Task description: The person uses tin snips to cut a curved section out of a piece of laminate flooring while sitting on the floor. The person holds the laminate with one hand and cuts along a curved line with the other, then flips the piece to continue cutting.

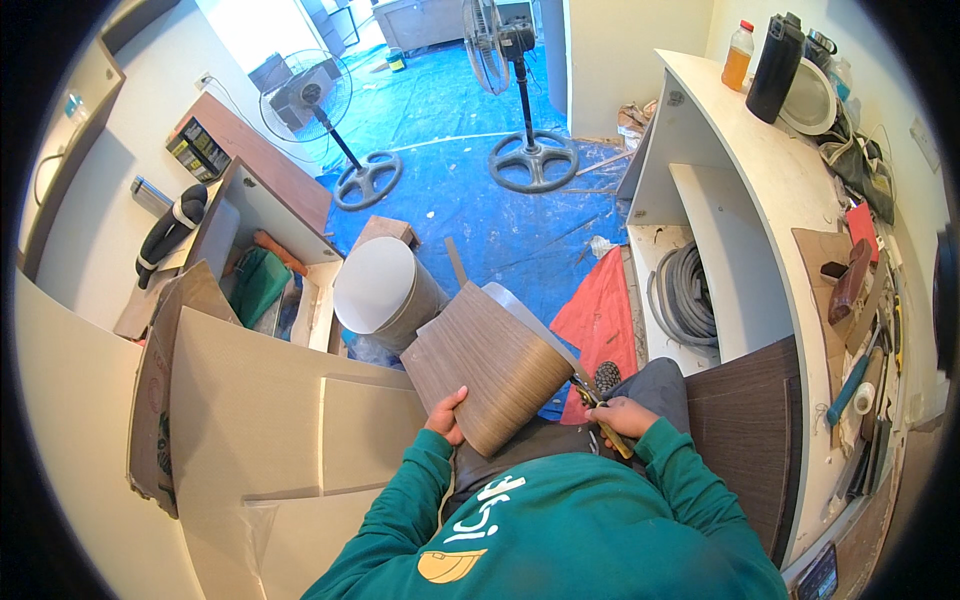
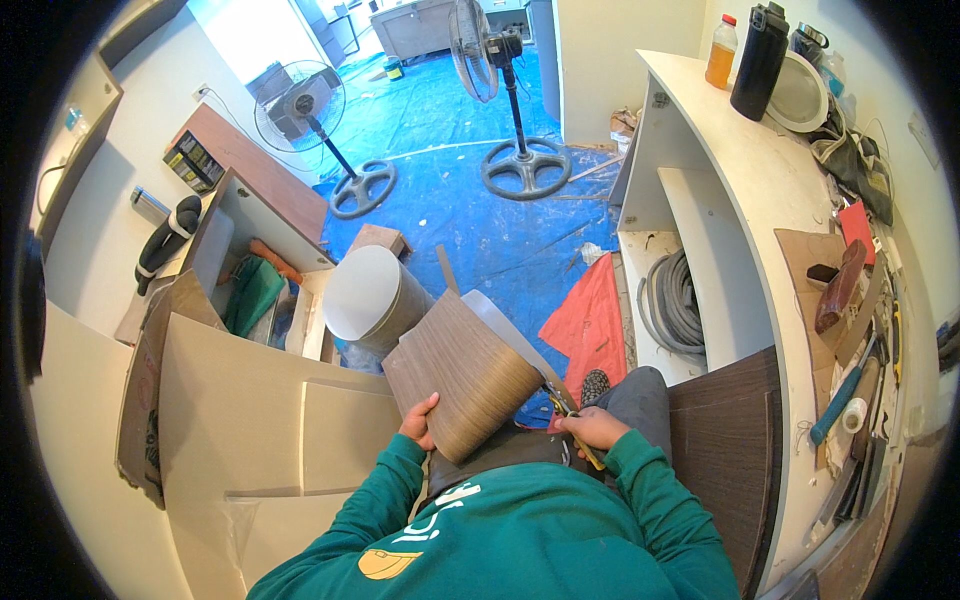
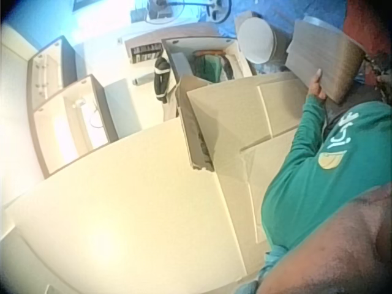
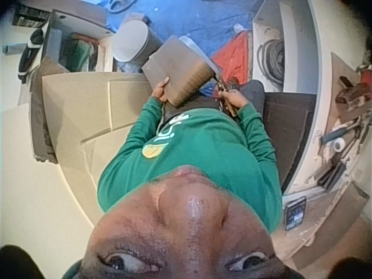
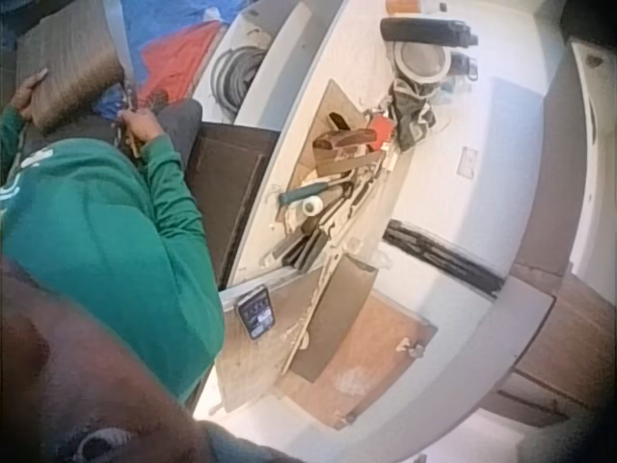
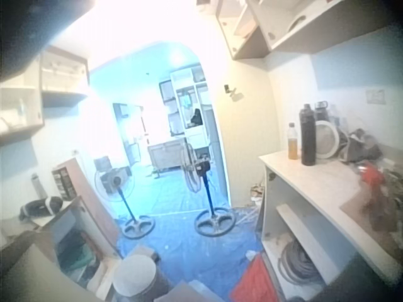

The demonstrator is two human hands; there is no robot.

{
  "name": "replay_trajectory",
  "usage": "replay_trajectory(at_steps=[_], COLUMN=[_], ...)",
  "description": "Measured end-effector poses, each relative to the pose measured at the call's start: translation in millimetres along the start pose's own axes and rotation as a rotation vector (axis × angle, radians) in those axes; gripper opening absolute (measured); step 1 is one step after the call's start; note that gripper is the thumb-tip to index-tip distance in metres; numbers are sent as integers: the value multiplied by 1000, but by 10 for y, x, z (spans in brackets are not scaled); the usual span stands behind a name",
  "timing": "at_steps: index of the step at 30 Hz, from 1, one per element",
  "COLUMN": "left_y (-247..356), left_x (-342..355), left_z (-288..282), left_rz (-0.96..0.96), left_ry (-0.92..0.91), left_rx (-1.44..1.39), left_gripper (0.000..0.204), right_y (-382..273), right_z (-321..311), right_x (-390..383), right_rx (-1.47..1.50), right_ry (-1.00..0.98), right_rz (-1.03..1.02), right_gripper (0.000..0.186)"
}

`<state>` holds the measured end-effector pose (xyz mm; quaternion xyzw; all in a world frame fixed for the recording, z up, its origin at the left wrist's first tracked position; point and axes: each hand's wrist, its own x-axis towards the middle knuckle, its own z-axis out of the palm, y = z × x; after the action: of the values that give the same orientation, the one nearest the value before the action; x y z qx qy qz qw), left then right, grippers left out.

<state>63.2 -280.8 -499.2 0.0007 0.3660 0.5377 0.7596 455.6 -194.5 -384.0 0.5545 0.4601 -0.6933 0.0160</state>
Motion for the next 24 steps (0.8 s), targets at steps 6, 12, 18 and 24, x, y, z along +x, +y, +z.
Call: replay_trajectory(at_steps=[6, 12, 18, 24], left_y=[-4, 14, 9, 9], left_x=[-13, -25, -33, -35], left_z=[31, 50, 61, 74], left_rz=[14, 0, 10, 5], left_ry=[14, 2, 31, 26], left_rx=[8, 3, 13, 17], left_gripper=[63, 63, 62, 64], right_y=[-18, 18, -36, -33], right_z=[1, -5, -1, -6], right_x=[-27, 16, -46, -38], right_rx=[5, -15, 4, 35], right_ry=[-13, -12, -21, -22], right_rz=[-6, 9, -5, 26], right_gripper=[47, 45, 44, 40])
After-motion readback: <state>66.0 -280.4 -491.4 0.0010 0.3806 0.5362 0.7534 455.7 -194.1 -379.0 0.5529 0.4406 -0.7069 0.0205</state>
